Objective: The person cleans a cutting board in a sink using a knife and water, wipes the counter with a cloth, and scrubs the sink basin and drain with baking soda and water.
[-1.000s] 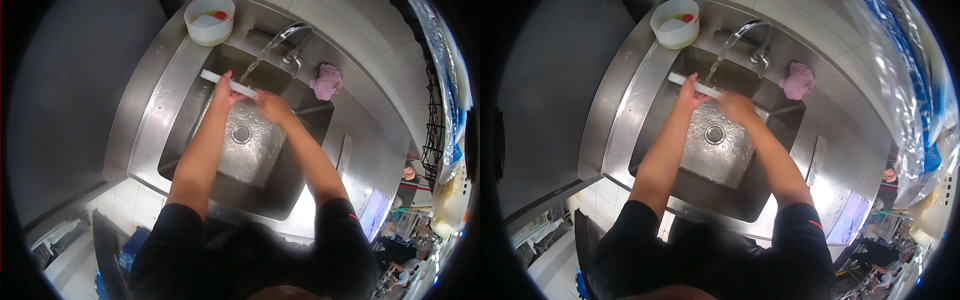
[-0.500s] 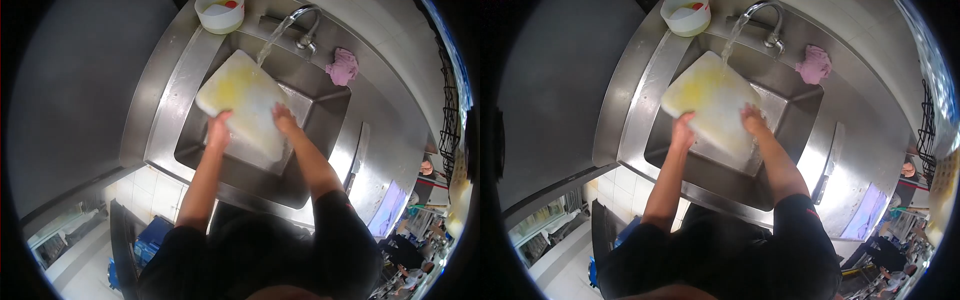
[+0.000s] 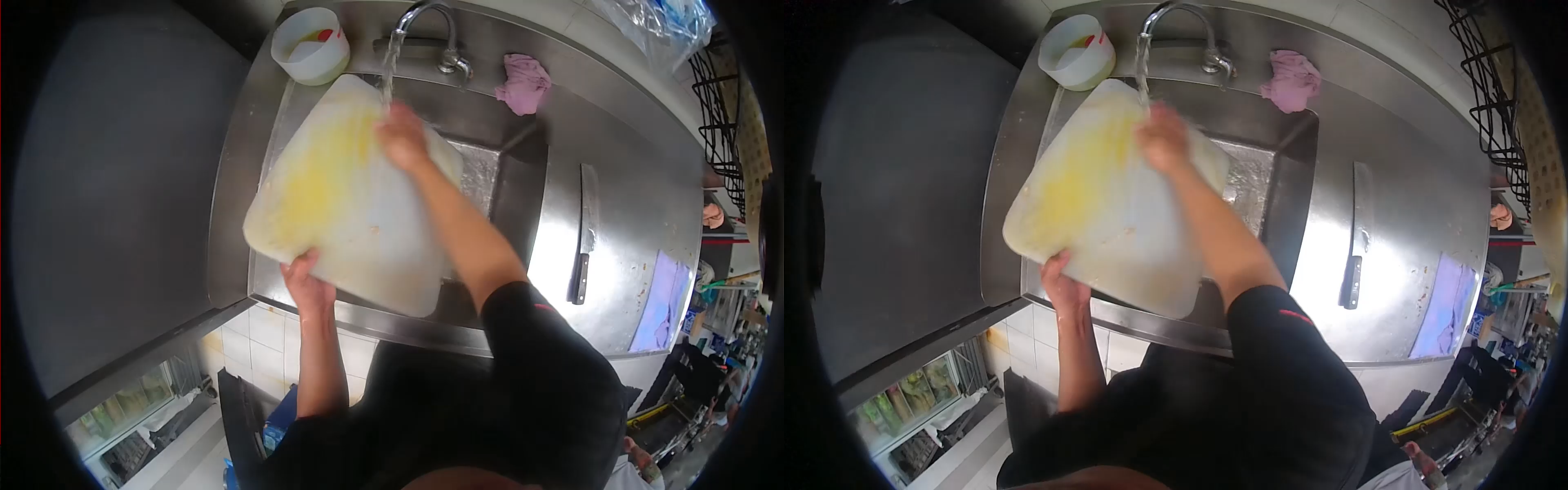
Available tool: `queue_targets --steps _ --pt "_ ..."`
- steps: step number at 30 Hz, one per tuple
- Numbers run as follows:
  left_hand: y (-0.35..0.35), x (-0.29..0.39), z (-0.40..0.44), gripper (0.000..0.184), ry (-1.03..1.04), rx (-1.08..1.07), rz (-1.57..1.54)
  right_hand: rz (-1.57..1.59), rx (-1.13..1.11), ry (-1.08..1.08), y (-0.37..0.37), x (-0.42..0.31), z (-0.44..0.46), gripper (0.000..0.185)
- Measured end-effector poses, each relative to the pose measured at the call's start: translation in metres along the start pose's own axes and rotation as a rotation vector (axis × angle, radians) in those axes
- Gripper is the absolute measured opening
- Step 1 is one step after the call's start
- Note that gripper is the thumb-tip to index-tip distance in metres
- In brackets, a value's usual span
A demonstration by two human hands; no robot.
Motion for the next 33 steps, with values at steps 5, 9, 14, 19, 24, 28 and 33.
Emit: queue_targets --steps 5,9,14,19,24,28,33 --pt "-0.044 0.038 0.023 0.070 0.072 -0.194 -0.030 0.215 -0.193 0.482 -0.039 0.095 -0.018 0.070" --pt "-0.067 0.041 0.098 0.067 -0.154 -0.243 0.017 0.919 -0.503 0.337 -0.115 0.073 0.003 0.062" --pt "0.002 0.011 0.174 0.045 -0.177 -0.214 0.163 1.264 -0.506 0.371 -0.150 0.156 -0.051 0.050" --pt "0.055 -0.054 0.212 0.052 -0.097 -0.355 0.624 1.337 -0.370 0.428 -0.204 0.123 -0.184 0.056" --pt "0.102 -0.158 0.185 0.072 0.407 -0.290 1.149 1.266 0.013 0.406 -0.211 0.052 -0.231 0.058" --pt "0.087 -0.203 0.034 0.070 0.617 -0.563 1.129 1.273 0.052 0.445 -0.194 0.017 -0.231 0.057" --pt "0.022 -0.215 0.097 0.068 0.474 -0.754 1.316 1.207 0.012 0.611 -0.185 0.014 -0.241 0.057"
Point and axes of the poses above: each hand's wrist, its own z-axis towards the middle knuckle, its own y-axis out of the palm, x = y × z, the point moved 2 cm from there along z, towards the middle knuckle, and after that the axes turned 5 degrees about -z, right-handed, at the moved point
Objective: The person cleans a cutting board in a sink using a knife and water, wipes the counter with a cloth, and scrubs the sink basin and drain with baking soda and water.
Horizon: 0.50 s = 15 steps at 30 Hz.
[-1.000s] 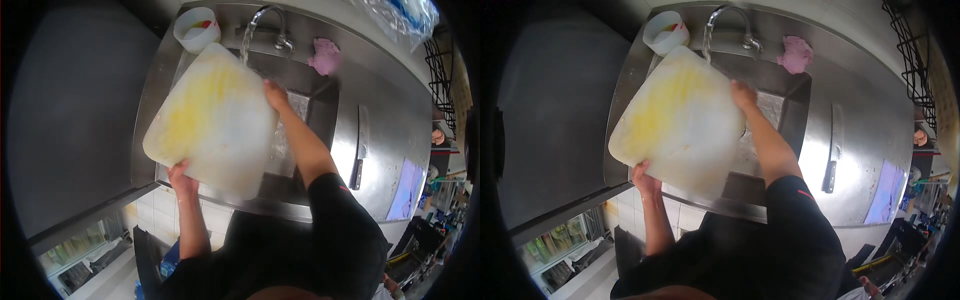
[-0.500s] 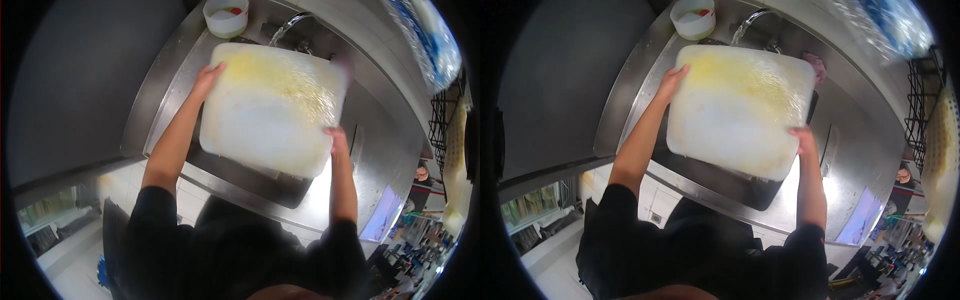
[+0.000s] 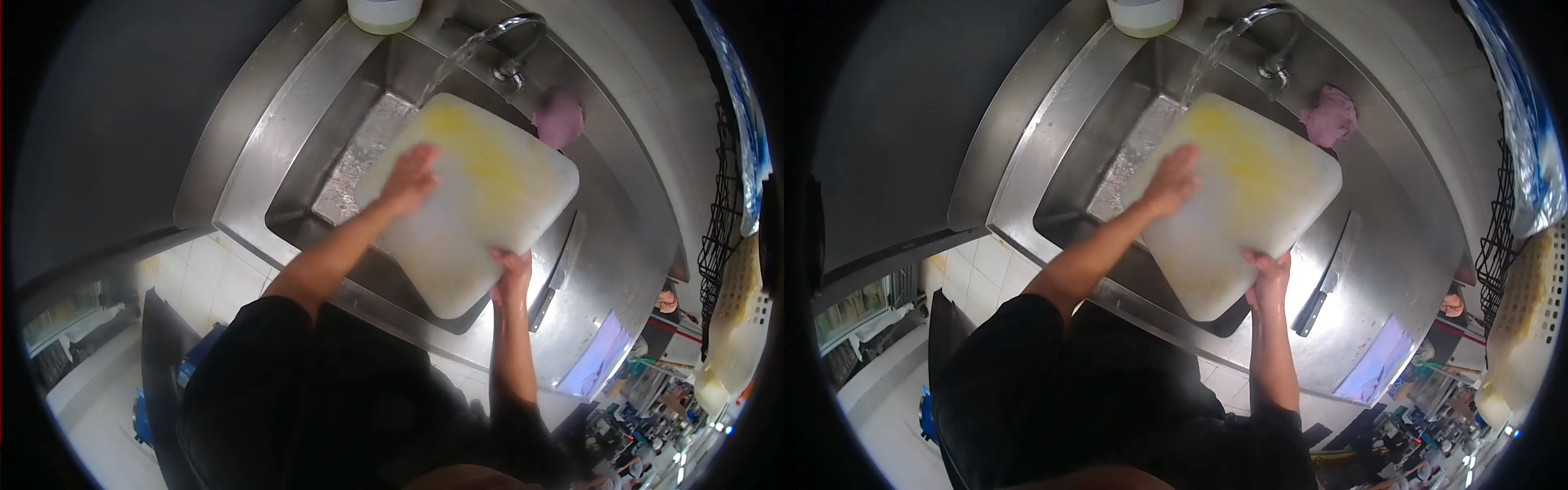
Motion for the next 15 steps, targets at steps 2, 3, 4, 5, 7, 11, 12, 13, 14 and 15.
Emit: queue_targets --steps 2,3,4,5,7,11,12,13,14,15 --pt "-0.008 -0.076 -0.007 0.067 -0.287 -0.041 -0.045 0.051 0.002 -0.024 0.001 0.004 -0.005 0.056" --pt "-0.002 -0.110 -0.029 0.068 -0.468 -0.006 -0.025 0.115 0.009 -0.055 0.002 0.005 -0.006 0.055" --pt "0.003 -0.129 -0.045 0.069 -0.647 0.026 -0.003 0.108 0.008 -0.056 0.005 0.007 -0.008 0.055" --pt "0.011 -0.113 -0.055 0.069 -0.650 0.030 -0.009 0.099 0.036 -0.060 0.008 0.009 -0.009 0.056" --pt "0.022 -0.062 -0.073 0.072 -0.729 0.142 0.107 0.100 0.061 -0.075 0.014 0.012 -0.004 0.057" --pt "-0.002 0.001 -0.045 0.072 -0.551 0.033 0.089 -0.007 0.085 -0.037 0.009 0.006 -0.007 0.057" --pt "-0.004 -0.034 -0.032 0.068 -0.621 0.134 -0.016 -0.027 0.053 -0.061 0.009 0.004 -0.009 0.056" --pt "-0.010 -0.068 -0.019 0.067 -0.850 0.127 -0.059 -0.024 0.052 -0.076 0.011 0.002 -0.009 0.056" --pt "-0.015 -0.088 -0.007 0.065 -1.079 0.118 -0.108 -0.007 0.052 -0.107 0.012 0.001 -0.009 0.049" --pt "-0.011 -0.084 0.011 0.065 -1.068 0.122 -0.113 0.007 0.053 -0.135 0.011 -0.002 -0.008 0.042"
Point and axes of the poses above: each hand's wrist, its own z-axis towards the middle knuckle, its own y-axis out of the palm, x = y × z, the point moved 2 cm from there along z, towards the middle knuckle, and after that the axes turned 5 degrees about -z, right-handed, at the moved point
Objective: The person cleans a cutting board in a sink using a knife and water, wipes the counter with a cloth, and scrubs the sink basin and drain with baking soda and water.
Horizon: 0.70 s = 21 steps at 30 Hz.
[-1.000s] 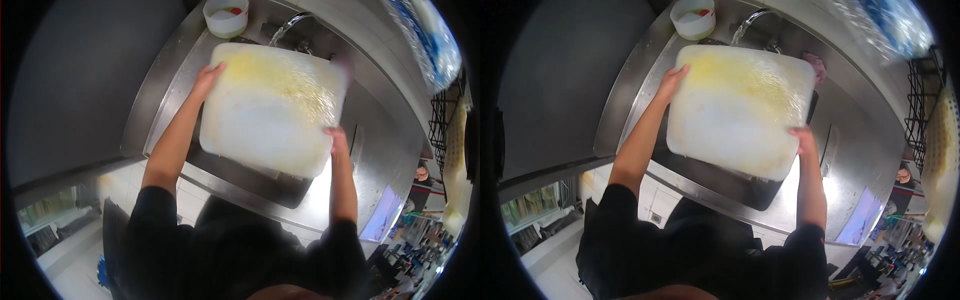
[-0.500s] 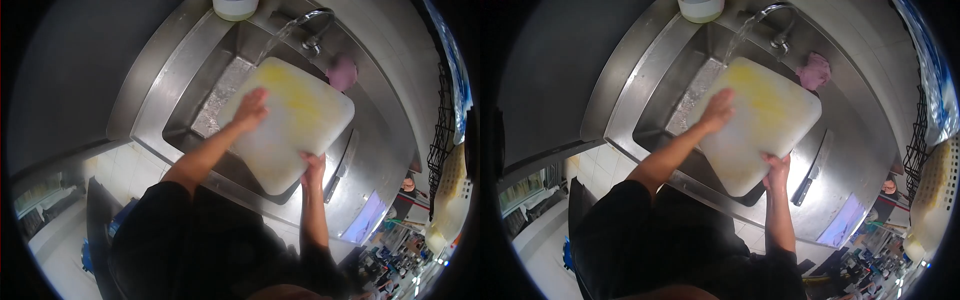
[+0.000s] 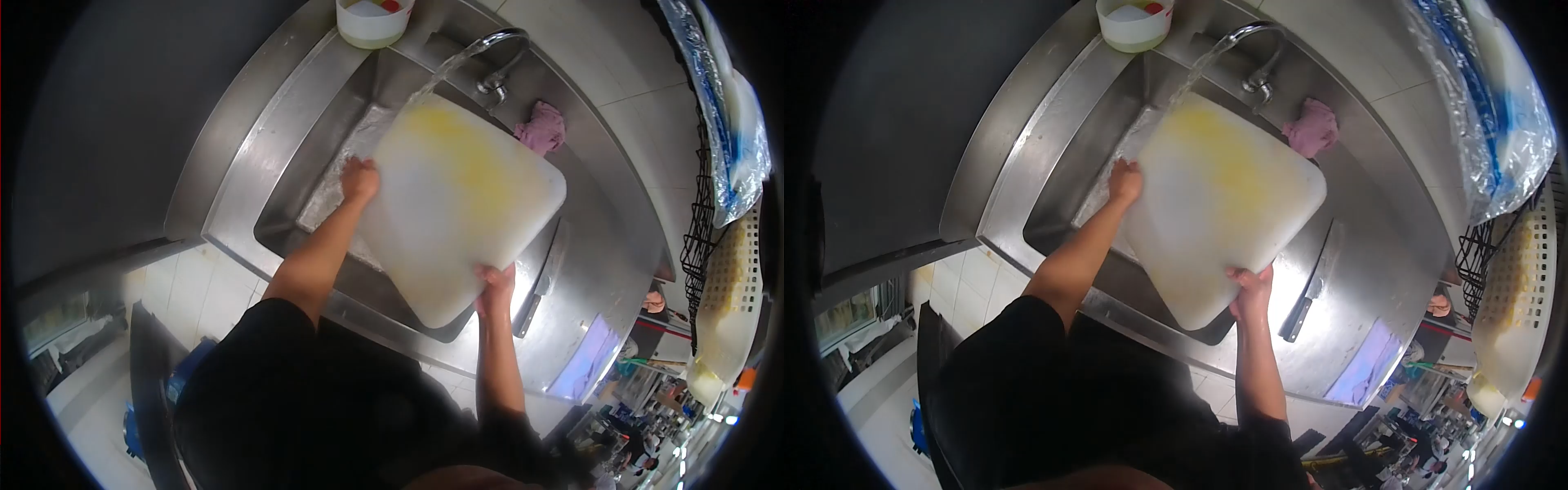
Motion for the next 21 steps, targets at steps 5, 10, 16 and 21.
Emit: queue_targets --steps 5,10,16,21 --pt "0.014 0.154 -0.059 0.066 0.939 0.141 -0.001 0.029 -0.105 0.099 0.002 0.009 0.036 0.043" --pt "-0.038 0.205 0.008 0.058 0.948 0.096 0.297 0.029 -0.159 0.121 0.018 -0.010 0.031 0.050" --pt "-0.064 0.099 0.063 0.056 0.630 0.272 -0.038 0.100 -0.186 0.058 -0.002 -0.021 0.034 0.050" --pt "0.009 0.052 -0.172 0.072 0.961 0.228 -0.082 0.059 -0.071 -0.036 0.017 -0.013 0.045 0.049"
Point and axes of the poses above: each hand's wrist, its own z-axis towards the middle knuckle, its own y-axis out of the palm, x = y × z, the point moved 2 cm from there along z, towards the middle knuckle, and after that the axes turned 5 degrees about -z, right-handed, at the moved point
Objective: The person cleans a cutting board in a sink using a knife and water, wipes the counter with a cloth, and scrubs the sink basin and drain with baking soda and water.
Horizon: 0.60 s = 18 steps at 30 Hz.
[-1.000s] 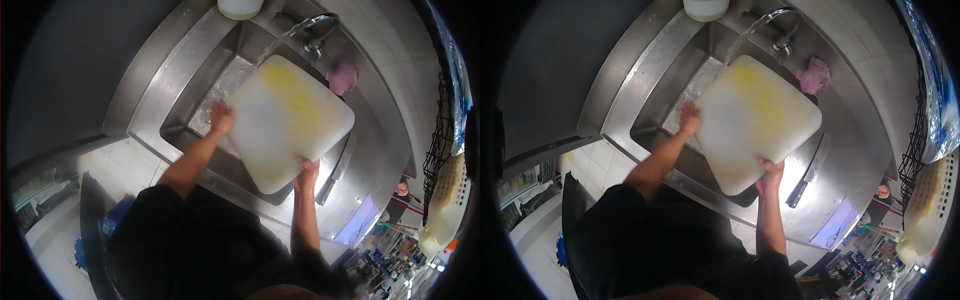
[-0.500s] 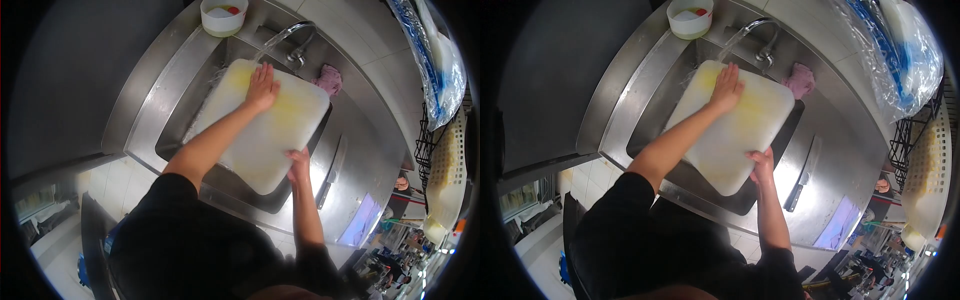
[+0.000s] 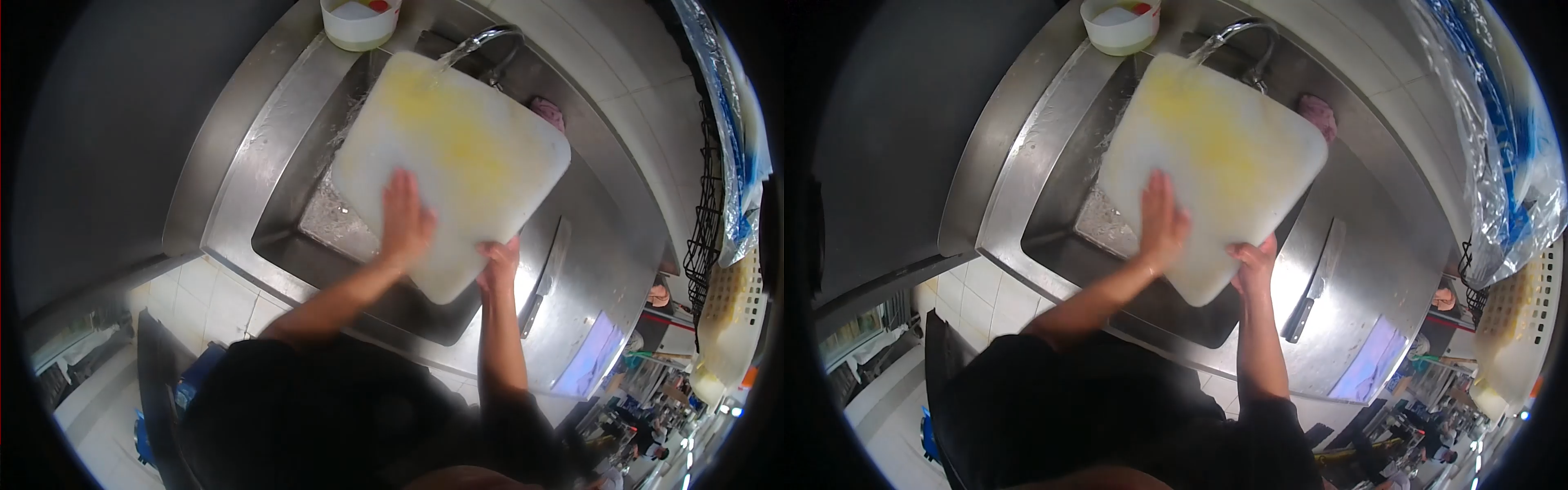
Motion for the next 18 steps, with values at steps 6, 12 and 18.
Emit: queue_targets --steps 6,12,18 --pt "-0.010 -0.021 0.014 0.066 0.037 -0.100 -0.030 0.004 -0.034 -0.083 0.008 0.019 0.024 0.051" --pt "-0.021 -0.222 0.094 0.076 -0.728 0.025 -0.292 -0.096 0.107 -0.153 -0.033 -0.008 0.010 0.054" --pt "-0.104 -0.120 0.168 0.059 -0.829 -0.643 -1.184 0.092 0.086 0.060 -0.126 0.022 0.041 0.059"
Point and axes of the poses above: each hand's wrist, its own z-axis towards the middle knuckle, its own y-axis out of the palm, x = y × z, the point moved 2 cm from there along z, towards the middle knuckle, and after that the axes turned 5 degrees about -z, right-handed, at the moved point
